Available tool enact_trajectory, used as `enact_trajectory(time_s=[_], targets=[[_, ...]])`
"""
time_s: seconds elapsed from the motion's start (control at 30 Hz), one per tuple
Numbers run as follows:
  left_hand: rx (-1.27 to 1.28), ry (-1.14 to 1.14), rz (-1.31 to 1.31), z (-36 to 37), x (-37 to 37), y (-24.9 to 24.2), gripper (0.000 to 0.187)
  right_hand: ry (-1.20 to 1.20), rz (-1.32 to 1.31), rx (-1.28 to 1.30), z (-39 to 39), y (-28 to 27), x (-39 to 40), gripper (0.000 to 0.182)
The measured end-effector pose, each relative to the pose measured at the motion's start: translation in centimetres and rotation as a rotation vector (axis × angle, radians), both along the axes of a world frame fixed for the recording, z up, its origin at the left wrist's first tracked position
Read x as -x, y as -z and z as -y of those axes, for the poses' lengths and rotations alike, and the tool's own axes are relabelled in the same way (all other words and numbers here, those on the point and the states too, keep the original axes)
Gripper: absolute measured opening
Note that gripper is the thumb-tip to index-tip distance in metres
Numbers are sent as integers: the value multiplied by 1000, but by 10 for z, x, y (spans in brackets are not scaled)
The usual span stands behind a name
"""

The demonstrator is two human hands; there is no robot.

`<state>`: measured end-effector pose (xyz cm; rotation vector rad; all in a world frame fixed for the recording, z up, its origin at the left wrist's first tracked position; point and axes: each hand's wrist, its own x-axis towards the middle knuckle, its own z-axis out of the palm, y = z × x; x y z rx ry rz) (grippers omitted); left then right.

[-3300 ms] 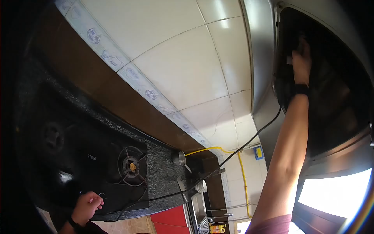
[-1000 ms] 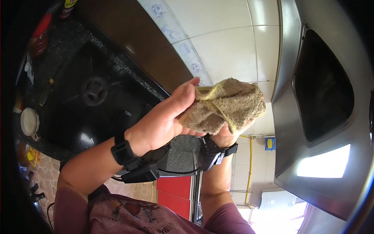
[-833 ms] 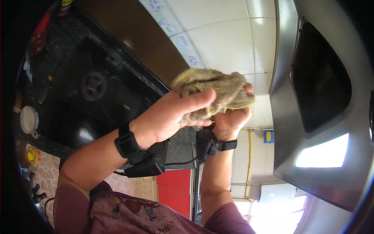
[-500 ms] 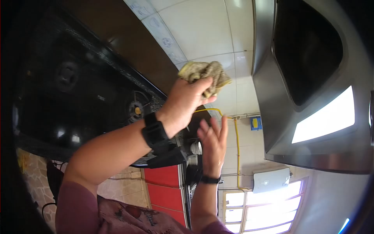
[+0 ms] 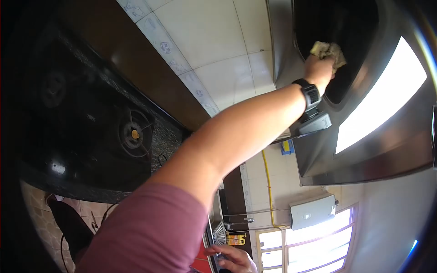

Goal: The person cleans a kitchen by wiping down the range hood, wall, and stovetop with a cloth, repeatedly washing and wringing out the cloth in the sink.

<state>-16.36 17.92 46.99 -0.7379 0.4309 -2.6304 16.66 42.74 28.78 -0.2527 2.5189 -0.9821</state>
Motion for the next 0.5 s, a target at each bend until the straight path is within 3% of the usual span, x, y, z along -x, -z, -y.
enact_trajectory(time_s=[0.2, 0.27, 0.33, 0.4, 0.5], targets=[[52, 124, -16, -8, 31, -53, 29, 389, 59, -50, 24, -22, -18, 44], [119, -9, 243, -14, 46, -72, 25, 315, 51, -141, 39, -32, -14, 44], [46, -123, 253, -13, 50, -74, 24, 374, -4, -93, 47, -29, -17, 45], [51, 45, -82, -10, 45, -67, 25, 335, -27, -84, 55, -25, -15, 43], [159, 70, -182, 5, 16, -46, 28, 366, -73, -154, 24, -8, -27, 42]])
